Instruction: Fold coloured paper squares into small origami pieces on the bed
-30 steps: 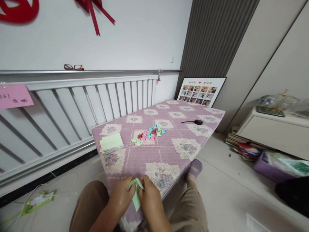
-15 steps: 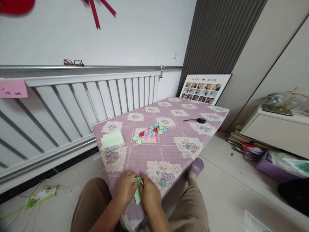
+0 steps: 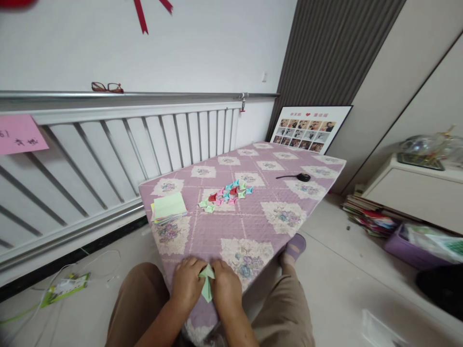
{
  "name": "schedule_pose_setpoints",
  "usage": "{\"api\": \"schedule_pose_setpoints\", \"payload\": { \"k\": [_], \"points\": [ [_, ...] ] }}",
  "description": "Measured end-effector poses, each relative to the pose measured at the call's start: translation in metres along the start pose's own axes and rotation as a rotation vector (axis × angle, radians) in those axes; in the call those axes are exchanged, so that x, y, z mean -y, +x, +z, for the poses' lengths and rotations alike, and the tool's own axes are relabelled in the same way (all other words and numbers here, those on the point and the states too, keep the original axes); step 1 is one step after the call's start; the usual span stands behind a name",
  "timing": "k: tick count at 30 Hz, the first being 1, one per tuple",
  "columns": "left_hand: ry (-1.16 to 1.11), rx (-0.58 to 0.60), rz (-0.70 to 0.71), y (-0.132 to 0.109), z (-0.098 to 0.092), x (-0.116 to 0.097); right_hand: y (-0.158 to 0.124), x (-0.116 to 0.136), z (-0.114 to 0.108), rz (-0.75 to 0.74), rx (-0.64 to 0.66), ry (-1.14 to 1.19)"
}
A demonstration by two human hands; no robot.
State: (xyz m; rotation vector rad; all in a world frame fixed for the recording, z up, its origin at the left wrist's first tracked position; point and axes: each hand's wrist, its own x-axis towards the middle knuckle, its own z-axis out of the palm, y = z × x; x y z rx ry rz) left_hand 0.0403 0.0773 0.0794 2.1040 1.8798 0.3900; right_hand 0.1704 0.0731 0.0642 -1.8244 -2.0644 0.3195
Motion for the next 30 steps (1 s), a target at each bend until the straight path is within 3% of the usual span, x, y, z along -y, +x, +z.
{"api": "schedule_pose_setpoints", "payload": {
  "k": [11, 20, 30],
  "points": [
    [0.001, 0.008, 0.002, -0.008, 0.0, 0.001, -0.005, 0.001, 0.0, -0.044, -0.033, 0.019],
    [-0.063, 0.025, -0.013, -0.009, 0.002, 0.003, -0.011, -0.003, 0.0, -0.103, -0.061, 0.186],
    [-0.039, 0.028, 0.035, -0.011, 0.003, 0.006, -0.013, -0.003, 0.0, -0.132, -0.009, 0.101]
  ]
}}
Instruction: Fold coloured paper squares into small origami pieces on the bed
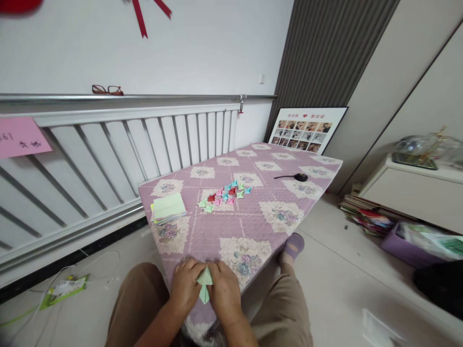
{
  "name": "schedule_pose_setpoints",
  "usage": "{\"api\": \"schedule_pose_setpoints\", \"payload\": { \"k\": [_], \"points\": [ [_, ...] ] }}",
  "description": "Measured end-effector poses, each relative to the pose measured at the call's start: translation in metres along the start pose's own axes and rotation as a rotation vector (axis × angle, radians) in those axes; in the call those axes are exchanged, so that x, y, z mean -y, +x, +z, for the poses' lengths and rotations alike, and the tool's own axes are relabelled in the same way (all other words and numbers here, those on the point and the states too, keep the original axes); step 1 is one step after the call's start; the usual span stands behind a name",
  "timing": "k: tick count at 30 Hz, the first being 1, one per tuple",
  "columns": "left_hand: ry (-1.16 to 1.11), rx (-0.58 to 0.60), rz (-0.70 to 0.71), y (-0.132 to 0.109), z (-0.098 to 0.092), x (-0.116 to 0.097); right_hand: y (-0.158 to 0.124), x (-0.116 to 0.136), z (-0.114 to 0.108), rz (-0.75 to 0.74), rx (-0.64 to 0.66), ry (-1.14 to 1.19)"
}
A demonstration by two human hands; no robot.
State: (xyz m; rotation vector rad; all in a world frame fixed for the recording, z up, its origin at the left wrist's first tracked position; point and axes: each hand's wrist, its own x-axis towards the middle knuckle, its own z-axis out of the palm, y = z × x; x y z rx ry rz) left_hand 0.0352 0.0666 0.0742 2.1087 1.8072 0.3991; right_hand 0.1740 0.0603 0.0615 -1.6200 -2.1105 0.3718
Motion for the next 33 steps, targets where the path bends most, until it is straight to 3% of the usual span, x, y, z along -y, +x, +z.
{"api": "schedule_pose_setpoints", "payload": {
  "k": [17, 28, 33],
  "points": [
    [0.036, -0.001, 0.009, -0.007, 0.0, 0.005, -0.002, -0.001, 0.004, -0.038, 0.017, -0.155],
    [0.099, 0.058, 0.091, -0.013, -0.008, 0.004, -0.005, 0.0, 0.003, -0.03, 0.006, -0.123],
    [0.129, 0.088, 0.066, -0.012, -0.008, 0.004, -0.006, -0.001, 0.003, -0.031, -0.011, -0.108]
  ]
}}
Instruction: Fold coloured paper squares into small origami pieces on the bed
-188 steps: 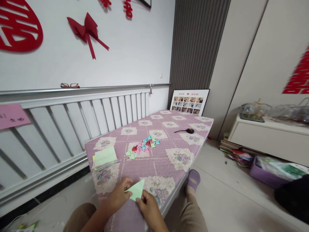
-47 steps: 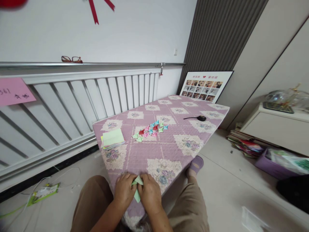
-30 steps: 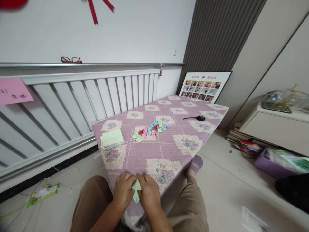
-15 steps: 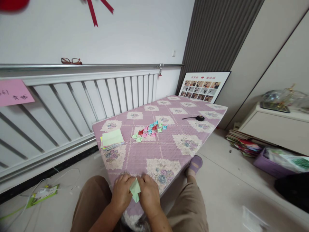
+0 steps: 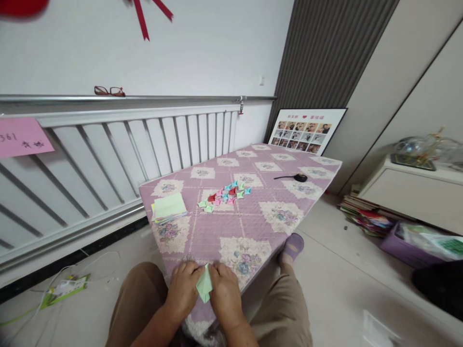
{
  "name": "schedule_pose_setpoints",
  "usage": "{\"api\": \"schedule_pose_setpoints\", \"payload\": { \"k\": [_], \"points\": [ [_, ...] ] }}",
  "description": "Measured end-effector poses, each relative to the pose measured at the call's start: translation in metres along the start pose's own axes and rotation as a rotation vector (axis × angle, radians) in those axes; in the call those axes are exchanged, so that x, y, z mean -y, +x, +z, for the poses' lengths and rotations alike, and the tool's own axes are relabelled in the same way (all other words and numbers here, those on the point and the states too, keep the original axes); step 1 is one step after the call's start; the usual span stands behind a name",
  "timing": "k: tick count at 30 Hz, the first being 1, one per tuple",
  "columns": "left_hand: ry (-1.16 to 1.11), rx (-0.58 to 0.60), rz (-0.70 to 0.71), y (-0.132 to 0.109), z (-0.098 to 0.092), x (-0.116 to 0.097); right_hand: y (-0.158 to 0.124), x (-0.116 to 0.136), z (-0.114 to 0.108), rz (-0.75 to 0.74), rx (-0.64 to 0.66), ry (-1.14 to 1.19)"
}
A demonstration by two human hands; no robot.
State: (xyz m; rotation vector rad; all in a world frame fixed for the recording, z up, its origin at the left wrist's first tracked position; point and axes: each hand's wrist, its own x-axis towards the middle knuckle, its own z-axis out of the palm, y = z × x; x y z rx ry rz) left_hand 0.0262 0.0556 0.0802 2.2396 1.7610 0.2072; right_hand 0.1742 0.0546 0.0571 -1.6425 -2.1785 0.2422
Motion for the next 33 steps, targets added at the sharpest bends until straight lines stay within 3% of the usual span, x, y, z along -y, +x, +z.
{"api": "schedule_pose_setpoints", "payload": {
  "k": [9, 16, 24, 33],
  "points": [
    [-0.046, -0.033, 0.026, 0.002, 0.003, 0.005, 0.002, 0.001, -0.003, 0.022, -0.012, 0.107],
    [-0.221, 0.021, -0.035, 0.021, -0.005, 0.003, 0.015, -0.008, -0.004, 0.098, -0.043, 0.419],
    [-0.292, 0.044, -0.108, 0.04, -0.007, 0.005, 0.027, -0.009, -0.009, 0.19, -0.158, 0.498],
    [-0.358, 0.038, -0.076, 0.042, -0.002, 0.006, 0.025, -0.004, -0.013, 0.145, -0.135, 0.508]
  ]
}}
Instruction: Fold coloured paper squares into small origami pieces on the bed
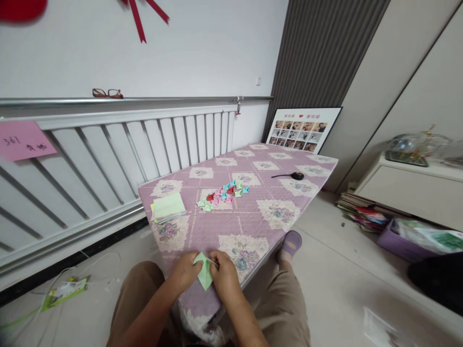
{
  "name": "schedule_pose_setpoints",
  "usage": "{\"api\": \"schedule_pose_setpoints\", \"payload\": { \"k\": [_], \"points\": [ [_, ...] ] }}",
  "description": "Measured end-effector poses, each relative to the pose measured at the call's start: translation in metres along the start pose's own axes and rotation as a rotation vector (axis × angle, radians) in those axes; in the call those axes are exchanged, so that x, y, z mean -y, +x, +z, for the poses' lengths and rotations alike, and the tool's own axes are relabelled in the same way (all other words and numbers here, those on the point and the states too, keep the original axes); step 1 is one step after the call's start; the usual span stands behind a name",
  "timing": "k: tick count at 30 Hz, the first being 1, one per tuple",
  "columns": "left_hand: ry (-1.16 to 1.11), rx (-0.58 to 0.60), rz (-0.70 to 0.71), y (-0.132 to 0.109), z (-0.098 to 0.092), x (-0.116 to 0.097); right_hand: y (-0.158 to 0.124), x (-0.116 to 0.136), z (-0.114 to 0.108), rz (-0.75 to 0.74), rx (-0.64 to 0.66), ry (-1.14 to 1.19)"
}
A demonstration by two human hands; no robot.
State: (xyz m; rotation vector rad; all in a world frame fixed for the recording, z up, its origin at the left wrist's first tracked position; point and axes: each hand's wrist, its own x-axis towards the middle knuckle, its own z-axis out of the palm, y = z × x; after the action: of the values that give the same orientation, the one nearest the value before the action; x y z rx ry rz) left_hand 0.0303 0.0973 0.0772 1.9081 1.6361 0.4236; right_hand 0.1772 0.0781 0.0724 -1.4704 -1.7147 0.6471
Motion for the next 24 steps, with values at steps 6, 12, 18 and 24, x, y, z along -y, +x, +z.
{"api": "schedule_pose_setpoints", "payload": {
  "k": [6, 12, 18, 24],
  "points": [
    [0.046, -0.036, 0.122, -0.012, -0.001, -0.001, -0.011, -0.003, 0.001, -0.055, 0.075, -0.047],
    [0.25, -0.062, 0.208, -0.028, 0.005, -0.001, -0.023, -0.011, 0.006, -0.112, 0.094, -0.164],
    [0.415, -0.079, 0.248, -0.032, 0.011, 0.003, -0.028, -0.015, 0.007, -0.172, 0.105, -0.324],
    [0.461, -0.161, 0.355, -0.035, 0.021, 0.016, -0.033, -0.014, 0.005, -0.199, 0.145, -0.356]
  ]
}}
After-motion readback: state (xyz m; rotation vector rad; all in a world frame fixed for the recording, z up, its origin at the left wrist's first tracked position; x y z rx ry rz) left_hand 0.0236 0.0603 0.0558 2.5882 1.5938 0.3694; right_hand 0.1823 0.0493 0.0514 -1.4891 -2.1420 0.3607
